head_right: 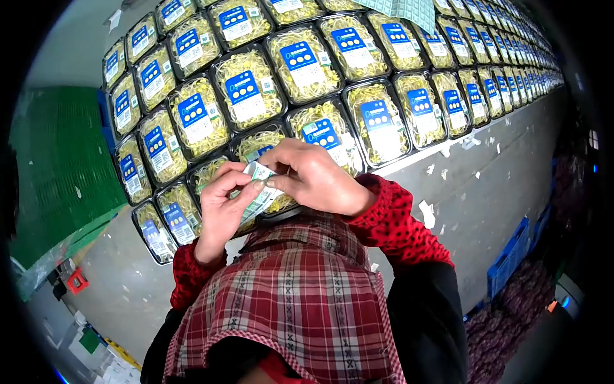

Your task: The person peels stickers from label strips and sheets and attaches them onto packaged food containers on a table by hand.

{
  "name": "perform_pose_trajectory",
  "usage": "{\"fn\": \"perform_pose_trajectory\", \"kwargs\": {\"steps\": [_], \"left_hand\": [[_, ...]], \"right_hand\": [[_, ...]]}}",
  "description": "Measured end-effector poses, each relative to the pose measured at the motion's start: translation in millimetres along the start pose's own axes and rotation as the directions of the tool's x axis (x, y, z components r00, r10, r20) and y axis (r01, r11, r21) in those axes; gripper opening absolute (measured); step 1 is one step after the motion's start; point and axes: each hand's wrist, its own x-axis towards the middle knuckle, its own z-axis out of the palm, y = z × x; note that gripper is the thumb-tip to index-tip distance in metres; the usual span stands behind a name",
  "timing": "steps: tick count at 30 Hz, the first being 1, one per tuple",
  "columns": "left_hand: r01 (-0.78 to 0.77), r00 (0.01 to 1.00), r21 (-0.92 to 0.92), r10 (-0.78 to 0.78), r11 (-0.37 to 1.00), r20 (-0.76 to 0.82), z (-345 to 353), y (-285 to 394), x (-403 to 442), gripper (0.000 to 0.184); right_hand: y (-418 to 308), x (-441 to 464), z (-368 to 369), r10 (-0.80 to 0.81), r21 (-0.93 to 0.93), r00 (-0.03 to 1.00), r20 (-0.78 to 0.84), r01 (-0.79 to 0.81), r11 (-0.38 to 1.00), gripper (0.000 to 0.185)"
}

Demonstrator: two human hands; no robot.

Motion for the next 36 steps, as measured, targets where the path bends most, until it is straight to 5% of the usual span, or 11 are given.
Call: {"fn": "perform_pose_trajectory", "kwargs": {"steps": [6, 8, 14, 16, 18, 20, 28, 32, 34, 36], "left_hand": [[-0.227, 0.973, 0.046, 0.225, 0.973, 0.045, 17.8, 2.5, 21.5, 0.013], [-0.063, 0.996, 0.108, 0.055, 0.992, 0.072, 24.0, 11.1, 22.3, 0.011], [0.022, 0.999, 0.093, -0.025, 0.995, 0.023, 34.8, 10.3, 23.0, 0.010], [0.002, 0.995, 0.105, -0.013, 0.994, 0.099, 33.0, 2.9, 24.3, 0.011], [0.021, 0.993, 0.080, -0.030, 0.997, 0.111, 33.3, -3.3, 25.8, 0.009], [0.028, 0.999, -0.019, -0.028, 0.999, 0.031, 37.5, -11.8, 26.6, 0.015], [0.137, 0.990, -0.021, -0.136, 0.990, 0.042, 51.6, 1.7, 27.0, 0.014], [0.104, 0.994, 0.020, -0.104, 0.994, 0.017, 69.0, -0.2, 32.4, 0.011], [0.102, 0.994, 0.005, -0.102, 0.995, 0.044, 75.9, 0.6, 34.0, 0.008], [0.166, 0.985, -0.131, -0.171, 0.977, -0.022, 87.7, 4.4, 38.6, 0.007]], "right_hand": [[6.4, -6.3, -17.9, 0.003, -0.026, 0.998, -0.056, -0.005, 1.000, 0.015], [12.1, -10.1, -21.2, -0.117, -0.178, 0.989, -0.092, 0.099, 0.979, 0.017], [18.7, -25.8, -27.8, -0.184, -0.384, 0.964, -0.189, 0.100, 0.918, 0.009], [33.9, -30.5, -49.0, 0.201, 0.200, 0.937, -0.284, -0.147, 0.969, 0.005], [51.7, -33.8, -95.2, 0.464, 0.322, 0.823, -0.328, -0.365, 0.874, 0.010], [74.8, -34.9, -118.9, 0.579, 0.212, 0.715, -0.391, -0.543, 0.813, 0.019], [127.7, -22.7, -133.2, 0.431, -0.159, 0.785, -0.445, -0.543, 0.825, 0.027], [132.5, -17.7, -124.3, 0.221, -0.610, 0.820, -0.528, -0.548, 0.573, 0.027], [127.1, -27.9, -148.0, 0.247, -0.588, 0.778, -0.578, -0.607, 0.534, 0.031], [135.3, -49.1, -191.6, 0.279, -0.354, 0.693, -0.665, -0.621, 0.699, 0.033]]}}
